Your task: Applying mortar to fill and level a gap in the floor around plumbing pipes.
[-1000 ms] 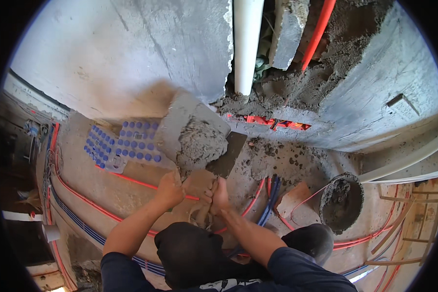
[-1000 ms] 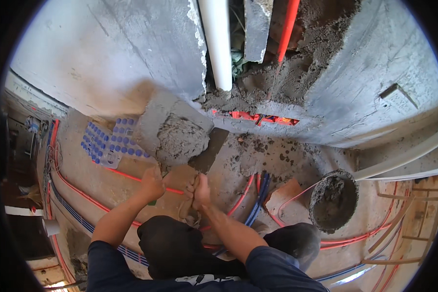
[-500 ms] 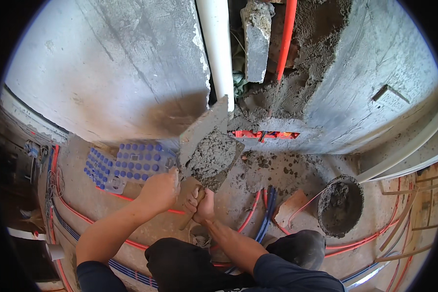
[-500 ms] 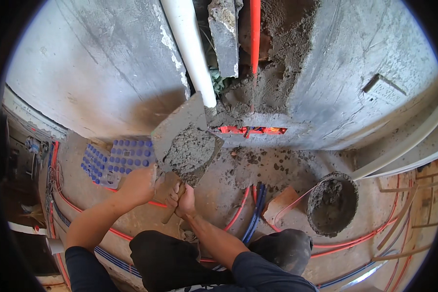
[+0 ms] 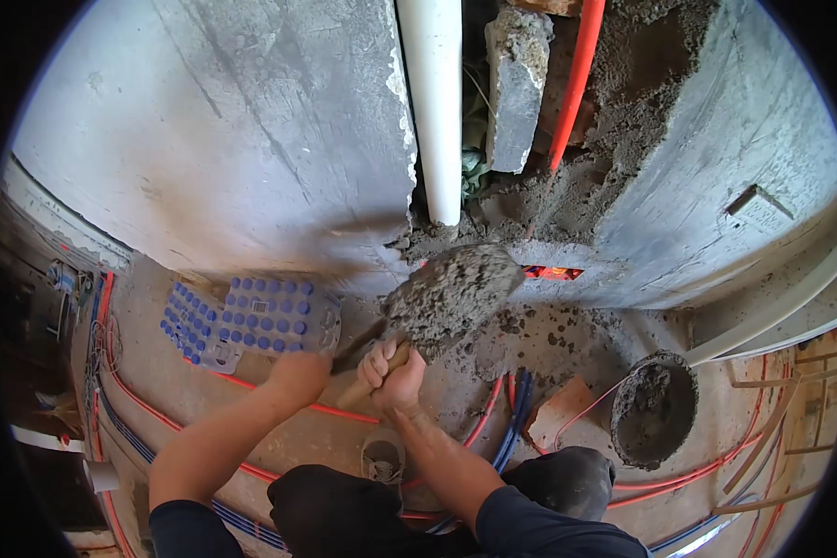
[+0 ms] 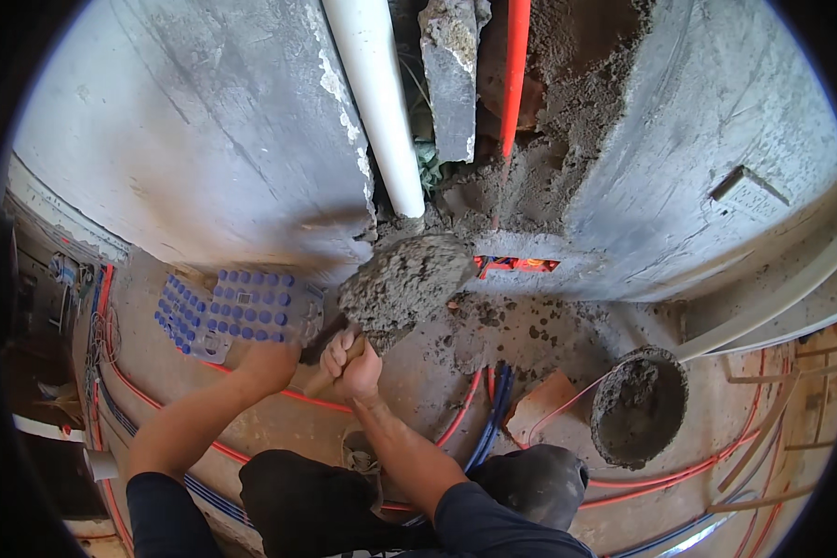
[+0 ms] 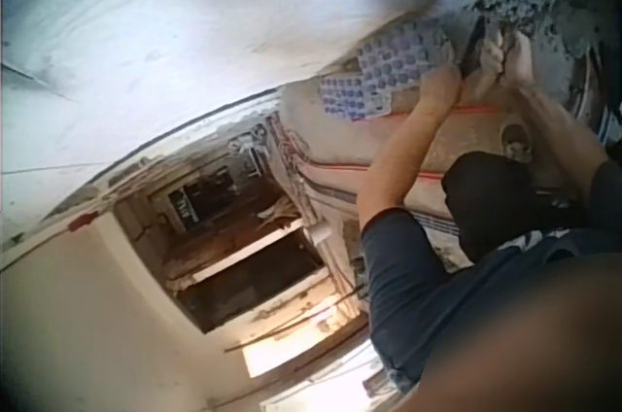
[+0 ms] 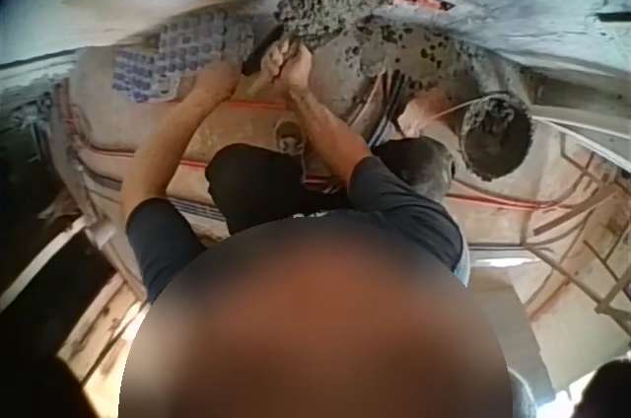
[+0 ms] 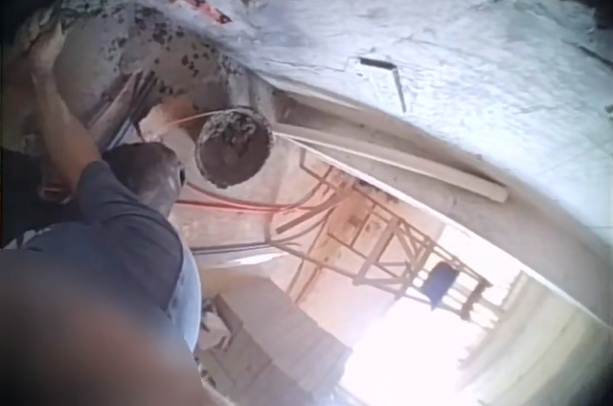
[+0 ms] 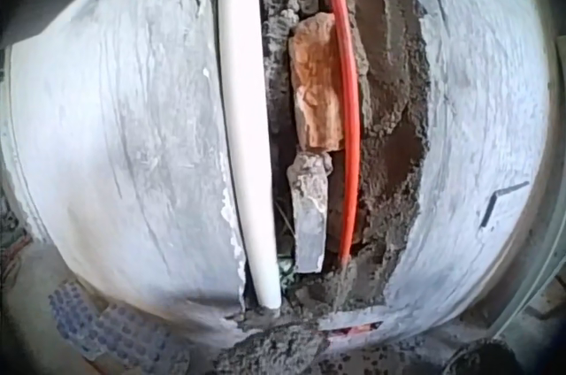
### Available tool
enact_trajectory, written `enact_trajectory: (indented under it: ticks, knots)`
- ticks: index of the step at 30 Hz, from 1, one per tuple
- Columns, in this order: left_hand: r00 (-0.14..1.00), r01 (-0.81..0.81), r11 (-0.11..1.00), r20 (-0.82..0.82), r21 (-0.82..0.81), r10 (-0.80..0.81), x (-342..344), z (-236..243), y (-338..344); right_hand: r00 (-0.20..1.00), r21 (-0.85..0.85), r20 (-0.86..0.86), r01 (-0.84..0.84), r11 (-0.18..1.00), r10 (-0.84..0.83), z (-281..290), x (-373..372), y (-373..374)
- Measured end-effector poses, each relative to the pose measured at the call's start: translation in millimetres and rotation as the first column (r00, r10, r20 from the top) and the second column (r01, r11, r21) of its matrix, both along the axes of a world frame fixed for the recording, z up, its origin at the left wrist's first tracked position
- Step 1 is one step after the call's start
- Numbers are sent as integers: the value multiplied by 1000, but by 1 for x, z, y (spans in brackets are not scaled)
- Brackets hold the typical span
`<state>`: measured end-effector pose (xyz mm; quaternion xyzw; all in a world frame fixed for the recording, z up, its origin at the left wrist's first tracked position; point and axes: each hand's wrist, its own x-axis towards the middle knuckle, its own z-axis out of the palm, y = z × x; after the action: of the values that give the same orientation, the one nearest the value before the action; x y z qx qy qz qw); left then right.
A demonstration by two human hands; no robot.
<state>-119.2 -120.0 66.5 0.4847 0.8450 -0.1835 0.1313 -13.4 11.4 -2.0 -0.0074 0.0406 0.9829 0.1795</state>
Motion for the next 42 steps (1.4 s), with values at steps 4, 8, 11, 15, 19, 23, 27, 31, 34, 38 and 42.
enact_trajectory:
  ticks: [4,8,11,15,19,23,27,31,34,38,42]
  knots:
    - [959,-211,974,174,-84,223,-2,-43,-44,870,114,373,303,946,-324,2,-32,15]
    - [876,-324,944,395,59,276,2,-107,-51,704,229,587,330,916,-401,-13,-91,65]
    - [771,-525,794,566,307,291,15,-171,-40,608,382,644,270,884,-464,-14,-108,62]
    - [323,-640,747,819,-179,474,32,-155,28,526,628,573,212,749,-629,-23,-113,59]
    - [695,-311,949,692,45,195,44,-197,34,490,744,510,161,648,-707,-6,-121,45]
    - [588,-574,780,788,250,180,66,-208,47,562,767,452,151,623,-693,-4,-118,47]
    - [457,-719,626,884,301,100,70,-257,35,607,757,444,139,638,-659,14,-123,37]
    - [364,-773,561,931,297,9,74,-284,32,616,742,465,121,659,-636,30,-125,28]
    - [387,-762,567,922,313,12,73,-278,37,614,727,500,86,681,-611,42,-128,18]
    - [415,-737,587,910,334,3,63,-272,46,593,726,476,151,670,-649,50,-146,3]
    - [447,-714,606,895,350,10,46,-265,41,618,714,506,91,694,-602,62,-146,-22]
